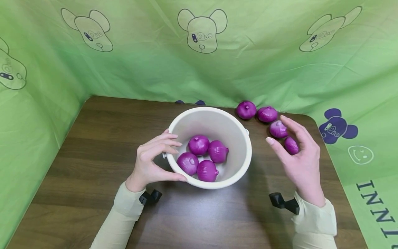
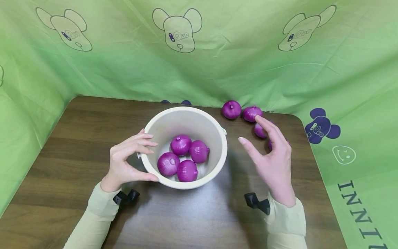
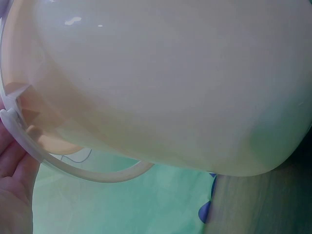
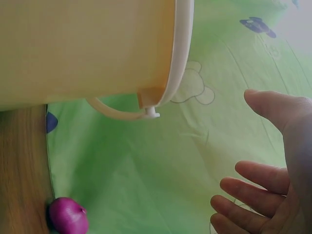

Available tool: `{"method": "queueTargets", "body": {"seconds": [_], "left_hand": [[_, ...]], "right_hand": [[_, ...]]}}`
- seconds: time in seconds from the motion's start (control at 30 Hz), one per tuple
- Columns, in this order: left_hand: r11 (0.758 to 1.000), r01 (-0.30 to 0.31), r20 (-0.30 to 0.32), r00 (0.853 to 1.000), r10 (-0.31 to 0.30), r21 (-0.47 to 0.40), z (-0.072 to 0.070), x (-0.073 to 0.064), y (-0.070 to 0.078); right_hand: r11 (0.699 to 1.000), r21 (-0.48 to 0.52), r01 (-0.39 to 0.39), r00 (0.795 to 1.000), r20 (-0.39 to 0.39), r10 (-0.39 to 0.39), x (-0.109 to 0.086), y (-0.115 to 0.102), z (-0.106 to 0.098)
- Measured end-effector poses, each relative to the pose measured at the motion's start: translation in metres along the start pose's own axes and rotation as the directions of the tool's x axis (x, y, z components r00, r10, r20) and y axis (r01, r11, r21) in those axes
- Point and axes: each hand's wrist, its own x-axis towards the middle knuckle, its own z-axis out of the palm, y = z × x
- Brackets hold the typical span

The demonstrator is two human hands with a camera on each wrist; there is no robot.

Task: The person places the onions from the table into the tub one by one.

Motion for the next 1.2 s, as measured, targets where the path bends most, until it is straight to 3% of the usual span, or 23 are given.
{"method": "queueTargets", "body": {"seconds": [0.53, 0.83, 1.2], "left_hand": [[1.000, 0.004, 0.001, 1.000, -0.004, 0.004, -0.001, 0.004, -0.001], [1.000, 0.012, 0.008, 1.000, -0.012, -0.003, -0.001, 0.006, 0.000], [1.000, 0.027, 0.012, 1.000, -0.027, 0.000, -0.002, 0.005, 0.001]], "right_hand": [[0.995, -0.055, -0.088, 0.995, -0.040, 0.086, 0.004, 0.009, -0.010], [0.985, -0.051, -0.165, 0.985, -0.057, 0.162, 0.004, 0.050, -0.021], [0.977, -0.057, -0.208, 0.977, -0.068, 0.204, 0.005, 0.055, -0.028]]}}
